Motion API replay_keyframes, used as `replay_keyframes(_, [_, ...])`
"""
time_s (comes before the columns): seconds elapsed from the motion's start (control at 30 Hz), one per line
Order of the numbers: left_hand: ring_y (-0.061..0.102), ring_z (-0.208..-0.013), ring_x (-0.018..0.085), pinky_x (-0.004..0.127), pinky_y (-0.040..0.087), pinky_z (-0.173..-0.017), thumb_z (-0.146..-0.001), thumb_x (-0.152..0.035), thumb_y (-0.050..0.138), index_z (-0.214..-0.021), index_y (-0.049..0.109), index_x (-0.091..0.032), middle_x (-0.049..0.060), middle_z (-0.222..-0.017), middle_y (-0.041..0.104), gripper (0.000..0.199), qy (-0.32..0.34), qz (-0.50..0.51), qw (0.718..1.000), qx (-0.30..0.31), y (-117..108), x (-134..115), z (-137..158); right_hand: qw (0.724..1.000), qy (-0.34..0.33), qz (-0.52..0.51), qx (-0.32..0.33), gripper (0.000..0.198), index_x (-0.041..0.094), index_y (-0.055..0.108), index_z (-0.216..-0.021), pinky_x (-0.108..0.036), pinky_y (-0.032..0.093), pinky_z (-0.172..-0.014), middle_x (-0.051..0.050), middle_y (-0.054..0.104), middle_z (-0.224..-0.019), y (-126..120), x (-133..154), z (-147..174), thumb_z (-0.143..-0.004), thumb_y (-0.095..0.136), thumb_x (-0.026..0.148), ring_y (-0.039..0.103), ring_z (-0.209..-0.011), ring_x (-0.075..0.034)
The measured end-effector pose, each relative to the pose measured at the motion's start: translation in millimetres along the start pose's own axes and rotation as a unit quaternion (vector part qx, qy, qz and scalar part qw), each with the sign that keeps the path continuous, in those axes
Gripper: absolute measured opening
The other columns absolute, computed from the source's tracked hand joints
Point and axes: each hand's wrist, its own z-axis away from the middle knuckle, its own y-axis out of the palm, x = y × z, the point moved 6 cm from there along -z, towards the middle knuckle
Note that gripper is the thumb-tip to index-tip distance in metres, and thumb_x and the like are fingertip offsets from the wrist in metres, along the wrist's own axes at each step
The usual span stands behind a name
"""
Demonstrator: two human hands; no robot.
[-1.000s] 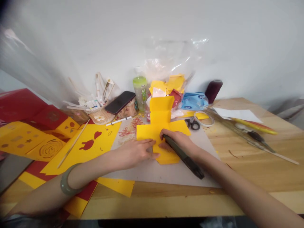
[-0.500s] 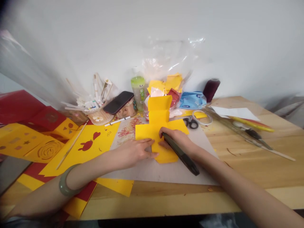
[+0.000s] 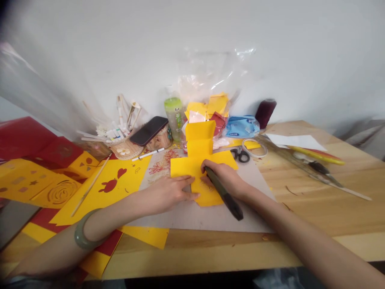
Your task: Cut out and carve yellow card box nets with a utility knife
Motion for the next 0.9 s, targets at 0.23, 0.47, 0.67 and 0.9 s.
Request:
replay_keyframes(0.23, [0.058, -0.109, 0.025, 0.035, 0.049, -0.084, -0.093, -0.008, 0.039, -0.123, 0.057, -0.029, 0.011, -0.116, 0.058, 0.041, 0.011, 0.019, 0.999, -0.029, -0.2, 2.2, 1.8, 0.983, -0.002, -0.139, -0.121, 0.021, 0.023, 0.057, -0.082, -0.035, 0.043, -0.091, -0.002, 0.063, -0.092, -28.7, 8.9, 5.9, -0.085, 0.051, 0.043, 0.057, -0.095, -0.021])
replay_keyframes(0.47, [0.055, -0.118, 0.023, 0.038, 0.048, -0.094, -0.088, -0.008, 0.049, -0.117, 0.063, -0.031, 0.008, -0.129, 0.055, 0.040, 0.035, 0.075, 0.993, -0.086, 3.3, 18.9, 0.2, 0.968, 0.049, -0.189, -0.157, 0.014, 0.024, 0.060, -0.090, -0.036, 0.044, -0.087, -0.002, 0.062, -0.096, -28.7, -2.0, 15.2, -0.081, 0.056, 0.034, 0.058, -0.096, -0.023])
replay_keyframes(0.67, [0.055, -0.119, 0.022, 0.033, 0.047, -0.097, -0.084, -0.011, 0.054, -0.110, 0.068, -0.024, 0.009, -0.136, 0.051, 0.032, -0.037, 0.151, 0.985, -0.078, 8.8, 32.3, -3.0, 0.979, -0.030, -0.192, -0.063, 0.013, 0.023, 0.057, -0.087, -0.033, 0.045, -0.083, -0.001, 0.062, -0.090, -12.0, 6.9, 6.6, -0.081, 0.059, 0.034, 0.057, -0.091, -0.021])
replay_keyframes(0.9, [0.055, -0.119, 0.025, 0.037, 0.047, -0.096, -0.088, -0.047, 0.056, -0.116, 0.062, -0.017, 0.009, -0.131, 0.056, 0.041, -0.117, 0.150, 0.977, -0.102, 12.5, 31.5, -8.7, 0.983, -0.010, -0.181, -0.042, 0.006, 0.023, 0.055, -0.085, -0.032, 0.046, -0.078, 0.000, 0.058, -0.084, -3.8, 4.0, 9.9, -0.080, 0.053, 0.026, 0.055, -0.083, -0.019])
